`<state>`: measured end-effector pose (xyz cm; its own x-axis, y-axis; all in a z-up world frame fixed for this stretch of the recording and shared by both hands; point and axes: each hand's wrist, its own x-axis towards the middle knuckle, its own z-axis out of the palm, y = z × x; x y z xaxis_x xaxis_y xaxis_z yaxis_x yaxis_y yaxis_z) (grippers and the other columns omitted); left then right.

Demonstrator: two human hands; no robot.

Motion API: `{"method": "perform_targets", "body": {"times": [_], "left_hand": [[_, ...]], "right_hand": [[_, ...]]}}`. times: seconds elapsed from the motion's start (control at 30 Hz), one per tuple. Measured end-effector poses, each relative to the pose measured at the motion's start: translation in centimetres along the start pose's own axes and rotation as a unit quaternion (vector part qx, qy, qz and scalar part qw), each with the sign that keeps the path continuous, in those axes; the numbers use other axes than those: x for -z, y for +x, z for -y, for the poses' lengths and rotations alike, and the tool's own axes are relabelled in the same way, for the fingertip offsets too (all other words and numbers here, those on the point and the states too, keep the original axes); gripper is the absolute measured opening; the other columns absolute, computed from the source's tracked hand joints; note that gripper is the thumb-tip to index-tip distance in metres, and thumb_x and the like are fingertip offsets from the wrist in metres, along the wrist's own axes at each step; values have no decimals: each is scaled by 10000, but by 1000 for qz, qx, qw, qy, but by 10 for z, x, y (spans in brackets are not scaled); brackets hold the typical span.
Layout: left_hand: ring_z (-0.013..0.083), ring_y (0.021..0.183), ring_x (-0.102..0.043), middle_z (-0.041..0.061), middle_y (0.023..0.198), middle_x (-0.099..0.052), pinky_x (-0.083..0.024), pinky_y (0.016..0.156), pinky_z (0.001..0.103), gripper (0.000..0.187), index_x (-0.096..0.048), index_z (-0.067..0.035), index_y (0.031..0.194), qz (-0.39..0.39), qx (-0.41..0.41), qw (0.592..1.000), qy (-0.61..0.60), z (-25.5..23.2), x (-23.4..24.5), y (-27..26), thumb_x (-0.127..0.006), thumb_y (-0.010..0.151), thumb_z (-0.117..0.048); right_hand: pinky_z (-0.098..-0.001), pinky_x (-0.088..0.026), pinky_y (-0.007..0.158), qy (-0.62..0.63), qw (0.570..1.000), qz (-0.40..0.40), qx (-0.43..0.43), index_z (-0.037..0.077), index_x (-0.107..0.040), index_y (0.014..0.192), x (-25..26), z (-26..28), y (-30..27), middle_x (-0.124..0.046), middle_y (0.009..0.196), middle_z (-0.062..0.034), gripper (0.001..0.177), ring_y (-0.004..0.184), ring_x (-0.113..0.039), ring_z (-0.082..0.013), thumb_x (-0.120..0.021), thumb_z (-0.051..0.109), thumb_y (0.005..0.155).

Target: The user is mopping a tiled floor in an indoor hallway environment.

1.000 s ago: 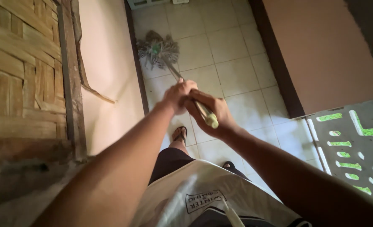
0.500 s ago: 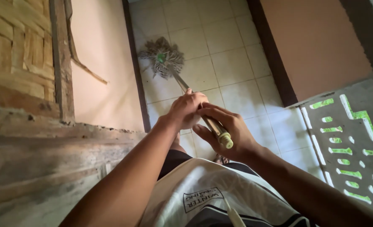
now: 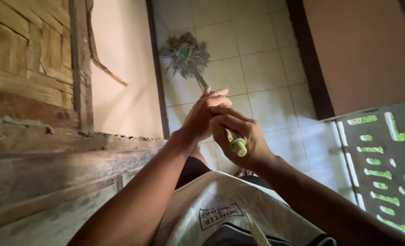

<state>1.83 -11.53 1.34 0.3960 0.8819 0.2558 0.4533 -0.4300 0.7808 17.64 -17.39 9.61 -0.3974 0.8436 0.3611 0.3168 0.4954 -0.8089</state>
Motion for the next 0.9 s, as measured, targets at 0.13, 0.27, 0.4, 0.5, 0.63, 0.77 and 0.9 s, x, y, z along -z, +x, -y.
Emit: {"method": "perform_targets", "body": {"times": [0.13,0.27,0.4,0.5,0.63,0.77,0.9], "left_hand": [[338,1399,-536,80,1101,-740,-213,1276,555,146,-709,-42,976,20,13,1000,16,48,18,15,-661,880,-141],[339,1363,-530,69,1080,-725,-231,1224,573,160,-715,-76,951,43,-45,993,98,111,39,43,-705,828,-180],[295,1308,-574,52,1094,-712,-312,1209,521,126,-713,-116,962,91,-71,978,175,167,67,100,-703,876,-207],[271,1231,-621,65,1048,-724,-373,1178,425,147,-707,-121,948,114,-36,984,130,178,92,132,-742,843,-217],[264,1151,-658,84,998,-741,-361,1182,373,197,-697,-113,970,89,-48,994,52,170,101,153,-778,814,-203],[230,1130,-676,55,963,-759,-293,1242,369,76,-698,-128,926,88,21,996,25,155,79,144,-730,867,-163],[263,1233,-631,36,958,-776,-281,1245,427,75,-727,-148,877,78,16,996,43,143,41,116,-665,911,-121]], "right_hand": [[-349,-608,811,7,1000,-4,1,4,-688,1031,-24,-14,36,-706,1202,-210,106,969,-759,-281,-681,15,926],[-354,-601,780,20,1000,22,-3,8,-675,1016,-47,-34,84,-712,1155,-194,90,910,-750,-272,-664,17,927],[-362,-593,764,3,1000,4,-16,46,-675,983,-60,-60,141,-717,972,-142,37,843,-739,-260,-657,54,953],[-363,-584,755,-13,1000,-7,-5,62,-663,990,-59,-73,174,-736,1026,-127,31,866,-735,-280,-659,81,967],[-372,-583,742,-26,1000,-12,-11,70,-675,986,-47,-78,193,-729,964,-120,39,830,-736,-292,-671,106,971],[-376,-574,675,-54,998,-15,-33,74,-692,1040,-38,-81,176,-725,917,-126,112,773,-732,-305,-691,144,952],[-373,-571,691,-53,998,-15,-27,71,-683,1011,-28,-70,131,-715,904,-120,63,750,-713,-293,-651,107,970]]}}
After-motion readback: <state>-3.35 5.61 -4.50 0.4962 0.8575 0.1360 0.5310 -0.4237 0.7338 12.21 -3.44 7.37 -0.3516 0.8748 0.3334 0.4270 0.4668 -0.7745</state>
